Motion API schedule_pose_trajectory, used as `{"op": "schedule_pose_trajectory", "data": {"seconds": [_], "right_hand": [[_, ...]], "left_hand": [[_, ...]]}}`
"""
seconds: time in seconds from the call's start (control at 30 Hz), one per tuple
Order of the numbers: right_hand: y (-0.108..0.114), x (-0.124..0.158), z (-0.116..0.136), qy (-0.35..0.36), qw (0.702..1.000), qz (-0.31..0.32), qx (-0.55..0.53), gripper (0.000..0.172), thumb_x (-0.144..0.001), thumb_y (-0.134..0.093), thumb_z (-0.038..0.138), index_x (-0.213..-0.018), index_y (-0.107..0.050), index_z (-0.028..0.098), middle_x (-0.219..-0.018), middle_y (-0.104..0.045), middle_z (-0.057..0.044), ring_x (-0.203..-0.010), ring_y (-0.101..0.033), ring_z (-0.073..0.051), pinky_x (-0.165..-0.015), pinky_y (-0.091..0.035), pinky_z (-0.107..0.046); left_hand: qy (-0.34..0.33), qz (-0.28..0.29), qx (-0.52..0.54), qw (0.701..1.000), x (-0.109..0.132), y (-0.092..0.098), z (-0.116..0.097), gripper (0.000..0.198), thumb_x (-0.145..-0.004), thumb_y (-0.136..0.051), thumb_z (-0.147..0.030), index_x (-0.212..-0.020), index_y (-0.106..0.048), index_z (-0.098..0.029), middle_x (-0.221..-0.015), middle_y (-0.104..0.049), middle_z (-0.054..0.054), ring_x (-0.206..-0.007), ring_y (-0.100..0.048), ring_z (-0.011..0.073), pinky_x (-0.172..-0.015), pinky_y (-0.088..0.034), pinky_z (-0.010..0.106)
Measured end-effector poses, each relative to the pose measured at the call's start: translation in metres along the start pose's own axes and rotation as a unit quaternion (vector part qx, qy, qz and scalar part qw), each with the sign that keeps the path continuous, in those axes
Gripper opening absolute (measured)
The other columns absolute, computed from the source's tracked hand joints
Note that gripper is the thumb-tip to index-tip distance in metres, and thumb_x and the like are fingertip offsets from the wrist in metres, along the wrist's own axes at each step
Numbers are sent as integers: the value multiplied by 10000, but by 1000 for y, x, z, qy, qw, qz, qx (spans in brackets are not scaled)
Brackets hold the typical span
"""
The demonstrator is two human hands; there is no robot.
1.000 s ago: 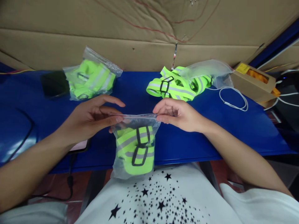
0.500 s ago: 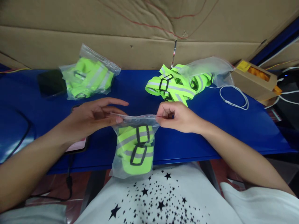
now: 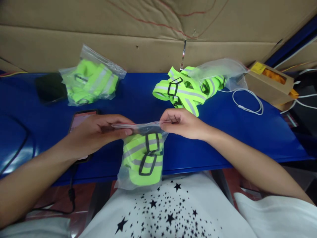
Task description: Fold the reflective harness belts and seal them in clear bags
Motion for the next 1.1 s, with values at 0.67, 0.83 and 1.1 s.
{"op": "schedule_pose_trajectory", "data": {"seconds": [0.67, 0.83, 1.1], "right_hand": [[-8, 2, 7, 63, 995, -29, 68, 117, -907, -665, 223, -825, -604, 166, -681, -509, 46, -597, -436, -72, -535, -338, -210], [-11, 2, 8, 74, 993, -35, 82, 100, -907, -650, 203, -831, -599, 162, -706, -519, 39, -615, -446, -71, -553, -367, -199], [-17, 3, 17, 105, 987, -29, 118, 41, -886, -630, 141, -847, -618, 148, -748, -576, 29, -638, -489, -63, -581, -406, -179]], "left_hand": [[-1, -7, 29, 1000, 2, -12, -5, 303, -935, -718, -468, -1100, -818, -235, -1019, -825, 26, -896, -745, 171, -750, -576, 214], [-8, 2, 18, 1000, 3, -15, -2, 297, -945, -705, -464, -1124, -817, -255, -1013, -824, 9, -900, -746, 161, -752, -567, 199], [-22, -3, 16, 1000, 7, -22, -7, 255, -959, -688, -432, -1088, -825, -260, -1046, -827, -12, -944, -765, 150, -784, -585, 165]]}}
Point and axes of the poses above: each hand's wrist, its own x-axis away from the middle knuckle, its own y-axis out of the back of the hand, z = x × y, the point moved 3 cm from there along -x, towards the middle knuckle
